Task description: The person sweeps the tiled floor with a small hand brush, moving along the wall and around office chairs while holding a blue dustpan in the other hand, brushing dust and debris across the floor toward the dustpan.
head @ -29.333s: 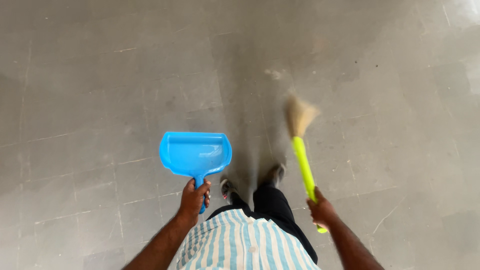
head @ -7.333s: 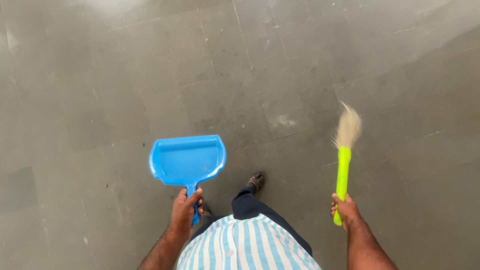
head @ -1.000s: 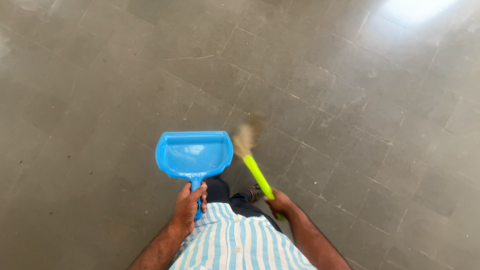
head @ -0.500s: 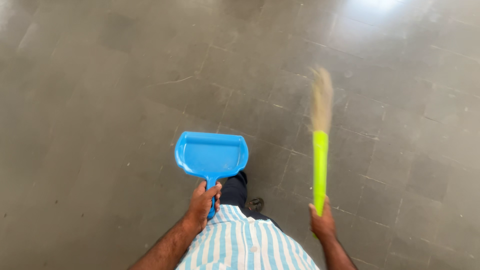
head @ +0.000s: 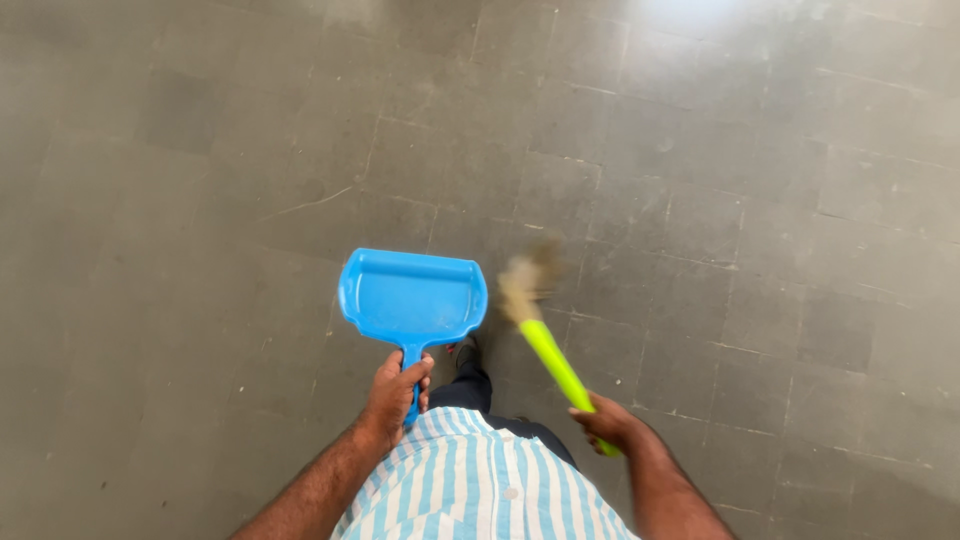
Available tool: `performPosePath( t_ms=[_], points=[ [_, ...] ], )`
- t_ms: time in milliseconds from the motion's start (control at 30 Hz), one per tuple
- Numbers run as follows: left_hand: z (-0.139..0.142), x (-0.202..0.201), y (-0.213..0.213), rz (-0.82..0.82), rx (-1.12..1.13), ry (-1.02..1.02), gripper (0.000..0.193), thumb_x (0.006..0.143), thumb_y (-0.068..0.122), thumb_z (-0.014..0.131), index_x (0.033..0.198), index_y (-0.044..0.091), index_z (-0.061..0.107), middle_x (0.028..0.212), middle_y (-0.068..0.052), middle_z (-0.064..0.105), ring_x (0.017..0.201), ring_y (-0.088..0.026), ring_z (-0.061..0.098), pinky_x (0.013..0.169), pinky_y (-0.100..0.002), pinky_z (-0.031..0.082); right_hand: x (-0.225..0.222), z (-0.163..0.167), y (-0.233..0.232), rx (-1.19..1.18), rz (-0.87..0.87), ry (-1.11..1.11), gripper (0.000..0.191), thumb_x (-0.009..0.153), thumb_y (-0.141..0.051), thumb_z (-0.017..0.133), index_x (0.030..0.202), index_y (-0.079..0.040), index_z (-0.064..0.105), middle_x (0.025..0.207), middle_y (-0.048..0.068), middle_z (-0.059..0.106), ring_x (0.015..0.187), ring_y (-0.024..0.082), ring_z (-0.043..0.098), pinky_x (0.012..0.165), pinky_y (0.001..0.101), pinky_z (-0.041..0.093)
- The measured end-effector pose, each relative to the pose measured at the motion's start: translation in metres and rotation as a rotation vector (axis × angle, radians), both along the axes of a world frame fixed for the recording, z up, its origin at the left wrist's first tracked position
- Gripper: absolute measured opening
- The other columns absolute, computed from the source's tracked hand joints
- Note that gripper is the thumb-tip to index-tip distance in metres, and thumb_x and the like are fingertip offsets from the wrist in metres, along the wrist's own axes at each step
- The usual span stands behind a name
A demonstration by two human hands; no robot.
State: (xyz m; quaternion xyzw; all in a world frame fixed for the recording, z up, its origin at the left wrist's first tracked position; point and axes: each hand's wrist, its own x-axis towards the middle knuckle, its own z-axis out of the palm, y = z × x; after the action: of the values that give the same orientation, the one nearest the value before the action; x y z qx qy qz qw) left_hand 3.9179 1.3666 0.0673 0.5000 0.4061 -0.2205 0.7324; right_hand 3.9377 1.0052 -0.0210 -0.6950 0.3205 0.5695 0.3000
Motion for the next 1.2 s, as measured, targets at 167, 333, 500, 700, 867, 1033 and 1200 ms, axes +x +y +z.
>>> performPosePath(
  t_ms=[167,333,500,700,867,1033,1200],
  points=[
    [0.001,0.04,0.001,0.002,-0.004,-0.08,0.022,0.091,0.021,0.068,0.105,0.008,0.058,0.073,0.0,0.055,0.054,-0.008,0.052,0.049,-0.026,0.047,0.049,0.024,0.058,0.013,0.186,-0.203,0.08,0.096,-0.027,0.073,0.161,-0.04,0.027,0.091,0.003,0.066,0.069,0.012,0.059,0.062,0.0331,0.055],
    [0.001,0.08,-0.015,-0.055,-0.057,-0.124,0.02,0.091,0.021,0.066,0.106,0.009,0.058,0.073,-0.001,0.054,0.054,-0.008,0.051,0.049,-0.025,0.045,0.045,0.026,-0.003,-0.014,-0.025,-0.306,0.077,0.093,-0.027,0.071,0.16,-0.04,0.035,0.091,0.009,0.065,0.069,0.018,0.051,0.061,0.0366,0.049],
    [-0.001,0.104,-0.033,-0.135,-0.083,-0.093,0.021,0.092,0.022,0.067,0.105,0.008,0.059,0.073,-0.001,0.054,0.053,-0.009,0.05,0.048,-0.025,0.046,-0.007,0.012,-0.097,-0.237,-0.238,-0.518,0.041,0.097,-0.036,0.065,0.13,-0.011,0.061,0.089,0.008,0.067,0.071,0.018,0.06,0.061,0.0347,0.053],
    [-0.007,0.109,-0.04,-0.11,-0.062,-0.068,0.02,0.091,0.021,0.069,0.104,0.008,0.059,0.072,-0.001,0.054,0.053,-0.009,0.05,0.048,-0.025,0.045,-0.02,0.001,-0.18,-0.216,-0.711,-0.554,0.027,0.101,-0.027,0.063,0.106,-0.001,0.057,0.079,0.012,0.056,0.056,0.021,0.048,0.049,0.0391,0.046],
    [-0.012,0.118,-0.06,0.008,0.006,0.014,0.022,0.09,0.021,0.069,0.106,0.01,0.059,0.072,-0.001,0.054,0.053,-0.011,0.05,0.048,-0.028,0.045,0.048,-0.02,-0.215,-0.1,-1.099,-0.385,0.03,0.103,-0.028,0.063,0.112,-0.002,0.051,0.08,0.01,0.055,0.06,0.017,0.05,0.051,0.032,0.046],
    [-0.001,0.138,-0.105,0.028,0.04,0.001,0.023,0.09,0.023,0.068,0.106,0.009,0.059,0.072,-0.001,0.054,0.053,-0.011,0.051,0.048,-0.028,0.045,0.106,-0.032,-0.182,-0.045,-0.605,-0.228,0.028,0.102,-0.024,0.063,0.118,-0.003,0.056,0.081,0.013,0.056,0.06,0.021,0.054,0.052,0.0361,0.052],
    [0.012,0.172,-0.169,0.071,0.036,-0.03,0.024,0.09,0.023,0.068,0.106,0.008,0.059,0.073,-0.002,0.055,0.055,-0.011,0.052,0.049,-0.028,0.046,0.204,-0.021,-0.131,0.042,0.195,-0.151,0.042,0.103,-0.03,0.065,0.139,-0.01,0.056,0.086,0.011,0.065,0.06,0.018,0.06,0.052,0.0364,0.053]
  ],
)
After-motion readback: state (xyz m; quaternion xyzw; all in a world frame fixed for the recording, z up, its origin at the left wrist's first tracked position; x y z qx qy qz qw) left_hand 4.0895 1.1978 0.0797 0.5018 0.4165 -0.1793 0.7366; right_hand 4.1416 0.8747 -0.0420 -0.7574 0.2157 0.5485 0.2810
